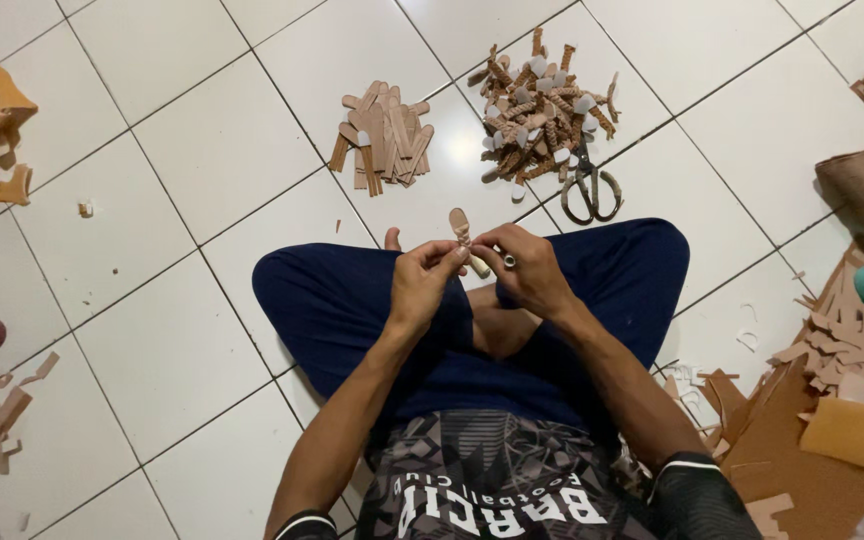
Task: The person sits on the floor and repeatedly wraps a thin strip of material around a cylindrical core to form a spiral shape. They pick up new strips from a pile, wrap them around the core, and place the finished spirals into a growing pile.
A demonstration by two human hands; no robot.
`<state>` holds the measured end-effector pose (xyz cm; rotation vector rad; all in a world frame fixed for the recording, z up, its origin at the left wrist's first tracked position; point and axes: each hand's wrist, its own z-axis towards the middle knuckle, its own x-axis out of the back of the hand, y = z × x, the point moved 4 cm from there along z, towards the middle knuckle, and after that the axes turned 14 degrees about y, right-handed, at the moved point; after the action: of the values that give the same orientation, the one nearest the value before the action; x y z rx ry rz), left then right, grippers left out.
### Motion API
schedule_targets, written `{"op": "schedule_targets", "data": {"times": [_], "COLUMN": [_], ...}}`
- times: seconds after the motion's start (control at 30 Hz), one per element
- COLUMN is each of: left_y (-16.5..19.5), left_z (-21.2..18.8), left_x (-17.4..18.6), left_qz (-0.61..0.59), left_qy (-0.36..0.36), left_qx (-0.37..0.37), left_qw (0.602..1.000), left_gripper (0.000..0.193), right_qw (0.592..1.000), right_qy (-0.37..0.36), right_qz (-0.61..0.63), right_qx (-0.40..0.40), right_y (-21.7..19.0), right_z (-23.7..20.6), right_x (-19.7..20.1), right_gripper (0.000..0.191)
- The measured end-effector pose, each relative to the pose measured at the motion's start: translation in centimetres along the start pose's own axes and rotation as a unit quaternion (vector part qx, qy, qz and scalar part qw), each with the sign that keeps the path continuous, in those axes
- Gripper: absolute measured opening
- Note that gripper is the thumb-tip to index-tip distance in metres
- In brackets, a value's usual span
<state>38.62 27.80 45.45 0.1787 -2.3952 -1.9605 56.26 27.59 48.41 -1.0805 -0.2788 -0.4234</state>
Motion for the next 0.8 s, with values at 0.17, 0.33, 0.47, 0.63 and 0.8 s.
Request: {"op": "schedule_targets", "data": {"times": [0.17, 0.33, 0.47, 0.63, 0.8], "left_y": [3.0, 5.2, 5.3, 2.2, -2.0], "left_z": [-0.5, -0.7, 0.6, 2.0, 1.8], "left_x": [-0.1, -0.2, 0.1, 0.5, -0.4], "left_qz": [0.168, 0.271, 0.321, 0.215, -0.137], "left_qy": [0.043, 0.019, -0.049, -0.136, -0.123], "left_qx": [-0.153, -0.233, -0.205, -0.013, 0.162], "left_qw": [0.973, 0.934, 0.923, 0.967, 0.969], "left_gripper": [0.021, 0.02, 0.023, 0.027, 0.026], "right_qw": [0.996, 0.99, 0.992, 0.993, 0.995], "right_qy": [-0.003, -0.022, -0.041, 0.005, 0.08], "right_qz": [0.034, 0.063, 0.057, -0.023, -0.021], "right_qx": [-0.085, -0.123, -0.104, 0.113, 0.058], "right_y": [0.5, 1.2, 1.1, -1.0, -0.4], "right_z": [0.6, 0.3, 0.5, 0.4, 0.0], "right_x": [-0.6, -0.8, -0.3, 0.2, -0.4], "right_gripper": [0.017, 0.018, 0.018, 0.015, 0.011]}}
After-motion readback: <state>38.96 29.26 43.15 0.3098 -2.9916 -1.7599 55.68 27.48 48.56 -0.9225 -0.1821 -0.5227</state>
